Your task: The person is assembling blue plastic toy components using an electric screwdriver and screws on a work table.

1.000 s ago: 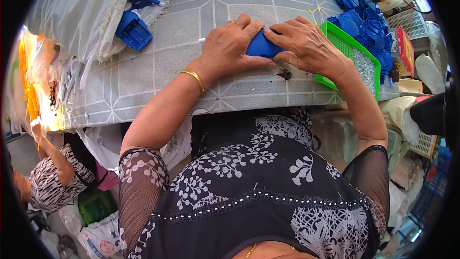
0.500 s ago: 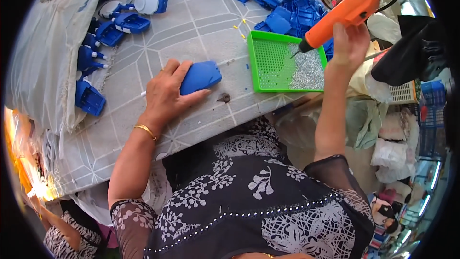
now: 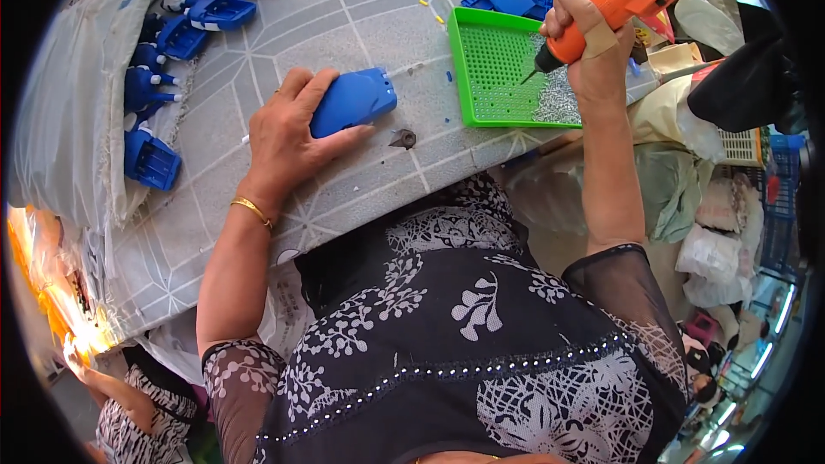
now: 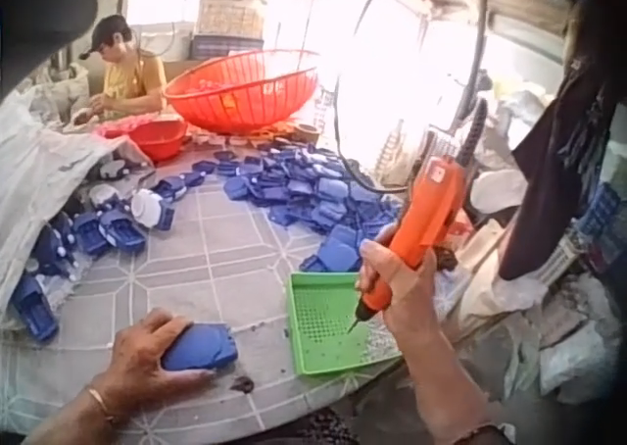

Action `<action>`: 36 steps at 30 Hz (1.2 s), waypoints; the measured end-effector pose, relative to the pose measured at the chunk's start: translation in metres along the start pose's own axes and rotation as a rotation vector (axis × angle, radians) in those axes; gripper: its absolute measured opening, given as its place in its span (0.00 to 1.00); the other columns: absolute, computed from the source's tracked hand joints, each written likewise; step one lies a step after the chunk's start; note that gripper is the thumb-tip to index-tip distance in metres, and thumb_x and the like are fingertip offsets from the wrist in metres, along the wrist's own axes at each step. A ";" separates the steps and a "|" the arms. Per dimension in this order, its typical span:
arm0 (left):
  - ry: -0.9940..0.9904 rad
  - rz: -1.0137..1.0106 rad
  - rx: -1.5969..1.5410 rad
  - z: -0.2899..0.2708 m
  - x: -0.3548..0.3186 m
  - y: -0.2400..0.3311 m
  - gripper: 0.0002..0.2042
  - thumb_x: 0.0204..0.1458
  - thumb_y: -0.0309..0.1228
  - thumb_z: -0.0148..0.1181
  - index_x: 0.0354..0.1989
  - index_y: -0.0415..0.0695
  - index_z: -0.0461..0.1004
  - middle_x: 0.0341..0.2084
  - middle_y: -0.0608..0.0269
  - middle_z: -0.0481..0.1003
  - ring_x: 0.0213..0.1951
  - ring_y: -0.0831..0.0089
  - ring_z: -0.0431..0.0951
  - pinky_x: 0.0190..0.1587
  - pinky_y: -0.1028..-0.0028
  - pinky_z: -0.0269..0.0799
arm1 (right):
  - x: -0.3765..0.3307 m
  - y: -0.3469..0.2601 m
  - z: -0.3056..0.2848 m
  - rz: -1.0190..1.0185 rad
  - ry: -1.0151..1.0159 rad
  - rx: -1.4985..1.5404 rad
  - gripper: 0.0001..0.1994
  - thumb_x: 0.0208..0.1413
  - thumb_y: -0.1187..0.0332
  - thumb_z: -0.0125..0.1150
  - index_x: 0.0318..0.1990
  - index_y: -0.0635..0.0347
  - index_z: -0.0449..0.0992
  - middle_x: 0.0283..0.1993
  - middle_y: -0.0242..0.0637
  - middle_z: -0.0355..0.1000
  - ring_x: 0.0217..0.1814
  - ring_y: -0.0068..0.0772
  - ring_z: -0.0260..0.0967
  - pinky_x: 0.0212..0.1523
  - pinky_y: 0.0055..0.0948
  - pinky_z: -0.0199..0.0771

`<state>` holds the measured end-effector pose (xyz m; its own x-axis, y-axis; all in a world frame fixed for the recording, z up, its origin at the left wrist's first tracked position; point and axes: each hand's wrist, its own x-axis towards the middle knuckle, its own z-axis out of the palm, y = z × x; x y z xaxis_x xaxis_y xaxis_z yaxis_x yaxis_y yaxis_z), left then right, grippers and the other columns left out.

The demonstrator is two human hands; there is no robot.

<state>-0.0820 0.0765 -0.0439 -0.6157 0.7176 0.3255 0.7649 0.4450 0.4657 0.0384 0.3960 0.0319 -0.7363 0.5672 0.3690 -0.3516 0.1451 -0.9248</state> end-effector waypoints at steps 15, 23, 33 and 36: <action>0.041 0.029 -0.011 0.004 0.001 -0.004 0.33 0.41 0.53 0.77 0.55 0.49 0.78 0.43 0.60 0.77 0.38 0.57 0.82 0.38 0.62 0.79 | -0.006 0.023 0.003 -0.026 0.034 0.062 0.07 0.57 0.70 0.70 0.35 0.59 0.76 0.21 0.30 0.71 0.23 0.23 0.71 0.32 0.27 0.74; 0.038 0.023 -0.016 0.004 0.002 -0.003 0.33 0.41 0.53 0.77 0.55 0.50 0.78 0.43 0.61 0.77 0.38 0.57 0.82 0.38 0.61 0.79 | -0.007 0.025 0.000 -0.057 0.015 0.087 0.08 0.57 0.71 0.69 0.33 0.59 0.75 0.21 0.30 0.70 0.23 0.24 0.70 0.32 0.27 0.73; 0.048 0.032 -0.004 0.001 0.001 0.000 0.32 0.42 0.53 0.76 0.53 0.48 0.79 0.40 0.61 0.76 0.37 0.58 0.82 0.37 0.61 0.78 | 0.014 0.000 0.001 0.054 -0.126 0.371 0.06 0.64 0.71 0.61 0.40 0.52 0.67 0.28 0.26 0.61 0.28 0.23 0.60 0.38 0.31 0.65; 0.053 0.045 0.002 0.002 0.001 -0.003 0.32 0.42 0.53 0.76 0.53 0.47 0.79 0.40 0.60 0.76 0.37 0.57 0.82 0.38 0.61 0.78 | 0.013 -0.009 0.029 0.037 -0.251 0.473 0.06 0.64 0.71 0.59 0.40 0.51 0.67 0.28 0.26 0.61 0.28 0.24 0.60 0.39 0.31 0.64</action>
<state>-0.0842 0.0771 -0.0468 -0.5894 0.7078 0.3895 0.7927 0.4138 0.4477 0.0154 0.3782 0.0474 -0.8484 0.3450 0.4014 -0.5023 -0.2858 -0.8161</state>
